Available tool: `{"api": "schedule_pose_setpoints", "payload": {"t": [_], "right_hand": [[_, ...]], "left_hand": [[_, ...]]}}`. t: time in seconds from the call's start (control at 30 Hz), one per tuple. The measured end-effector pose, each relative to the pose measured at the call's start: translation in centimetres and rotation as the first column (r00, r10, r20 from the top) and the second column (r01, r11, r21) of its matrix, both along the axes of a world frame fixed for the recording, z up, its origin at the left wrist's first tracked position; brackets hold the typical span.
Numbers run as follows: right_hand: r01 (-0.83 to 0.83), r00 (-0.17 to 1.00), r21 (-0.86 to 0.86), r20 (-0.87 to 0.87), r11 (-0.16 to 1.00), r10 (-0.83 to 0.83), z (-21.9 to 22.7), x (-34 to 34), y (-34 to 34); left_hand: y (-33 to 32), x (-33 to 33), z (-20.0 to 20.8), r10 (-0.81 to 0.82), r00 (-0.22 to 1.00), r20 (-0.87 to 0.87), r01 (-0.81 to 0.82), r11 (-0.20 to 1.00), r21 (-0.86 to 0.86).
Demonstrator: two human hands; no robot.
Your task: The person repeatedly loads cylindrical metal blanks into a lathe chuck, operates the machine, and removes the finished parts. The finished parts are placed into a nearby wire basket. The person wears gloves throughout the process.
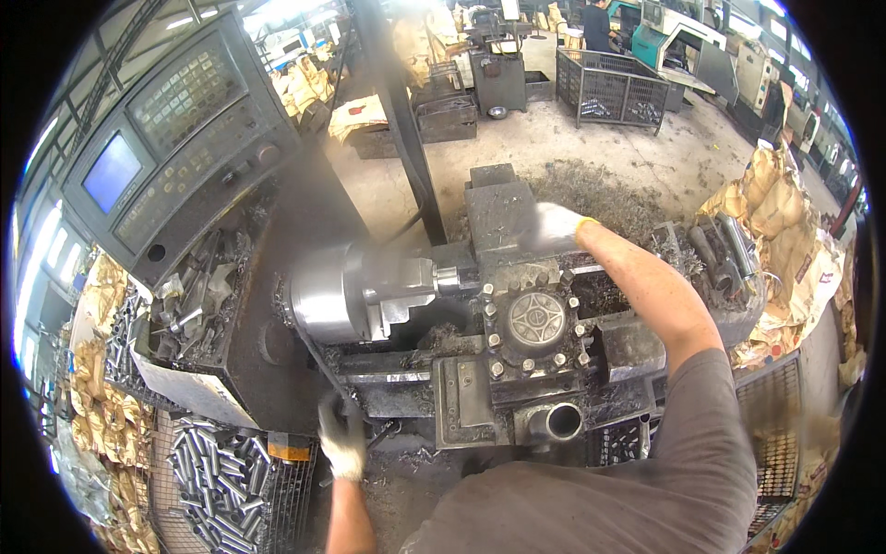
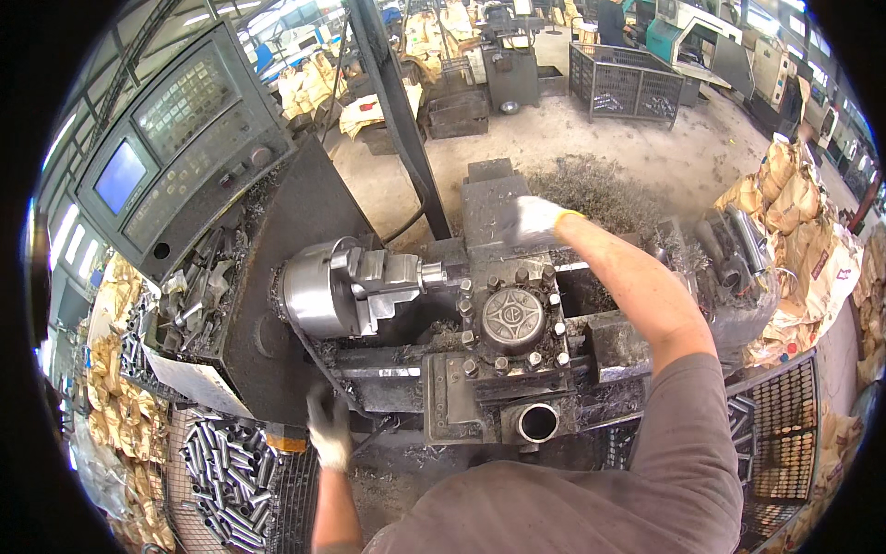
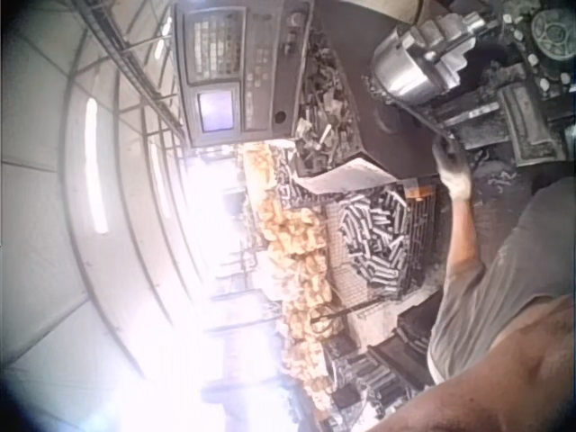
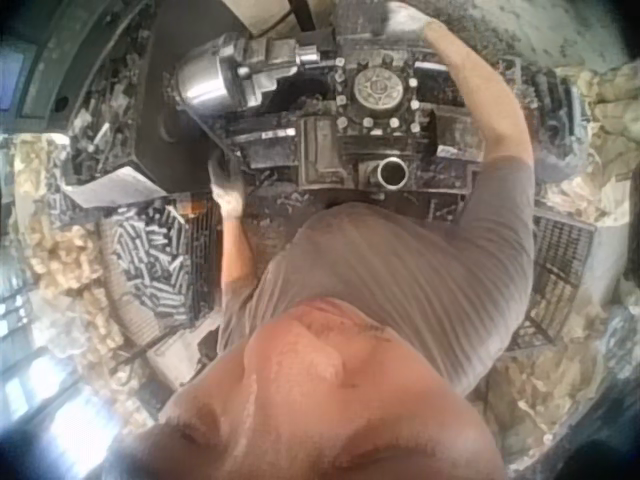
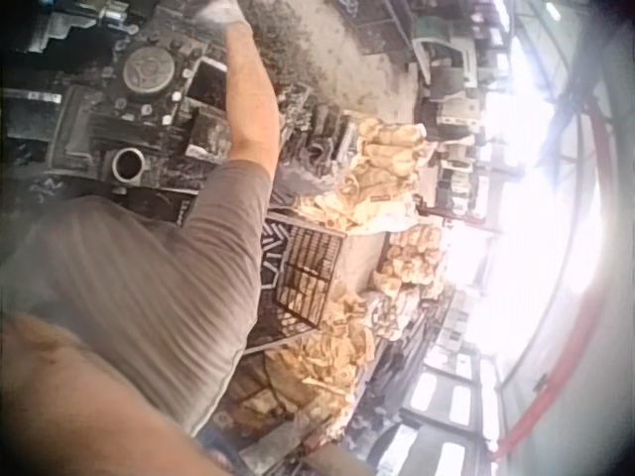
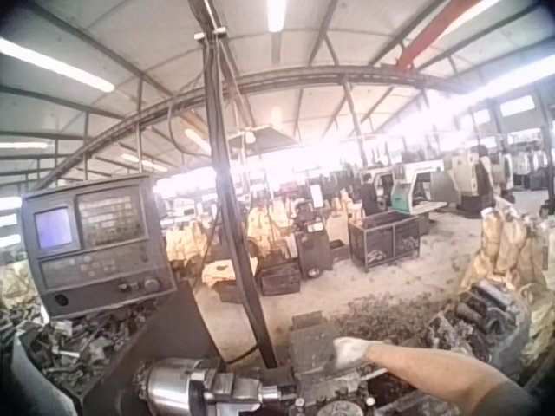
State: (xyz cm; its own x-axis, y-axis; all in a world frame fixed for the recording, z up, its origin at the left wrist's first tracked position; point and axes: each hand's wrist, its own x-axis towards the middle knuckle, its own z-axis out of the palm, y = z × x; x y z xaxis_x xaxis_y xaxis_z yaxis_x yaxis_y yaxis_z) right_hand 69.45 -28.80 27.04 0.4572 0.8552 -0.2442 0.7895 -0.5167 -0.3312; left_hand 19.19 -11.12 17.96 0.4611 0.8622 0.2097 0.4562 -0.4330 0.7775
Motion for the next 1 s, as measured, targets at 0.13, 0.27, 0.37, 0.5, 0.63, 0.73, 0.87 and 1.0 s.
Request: {"api": "schedule_pose_setpoints", "payload": {"t": [0.13,0.27,0.37,0.5,0.63,0.73,0.87,1.0], "right_hand": [[-0.389,0.921,0.104,0.077,0.915,0.382,-1.4,-2.2,4.9],[-0.348,0.937,-0.589,-0.243,0.729,0.251,-3.5,-1.7,9.0],[-0.327,0.935,-0.612,-0.32,0.72,0.152,-9.7,2.2,6.6],[-0.255,0.967,-0.011,-0.028,0.967,0.255,-1.9,0.2,7.0],[-0.252,0.904,-0.197,-0.399,0.947,0.157,0.8,-5.3,10.8],[-0.367,0.929,-0.134,0.001,0.921,0.37,-5.5,-5.9,13.1],[-0.327,0.838,-0.376,-0.539,0.867,0.082,-3.3,-1.5,12.5],[-0.368,0.928,-0.196,-0.146,0.909,0.344,-3.7,-5.4,12.4]], "left_hand": [[7.1,9.9,6.8,-0.245,0.939,-0.242,0.344,0.68,0.647],[9.2,15.6,7.4,-0.116,0.888,-0.445,0.423,0.583,0.693],[11.1,18.1,6.6,-0.136,0.928,-0.347,0.366,0.511,0.778],[12.2,18.8,9.1,-0.164,0.864,-0.476,0.48,0.552,0.682],[13.2,20.5,12.5,-0.232,0.745,-0.625,0.589,0.668,0.455],[14.2,20.9,9.9,-0.183,0.862,-0.473,0.48,0.595,0.645],[12.9,19.4,8.5,-0.256,0.936,-0.243,0.346,0.53,0.774],[13.8,19.7,7.6,-0.271,0.921,-0.28,0.387,0.563,0.73]]}}
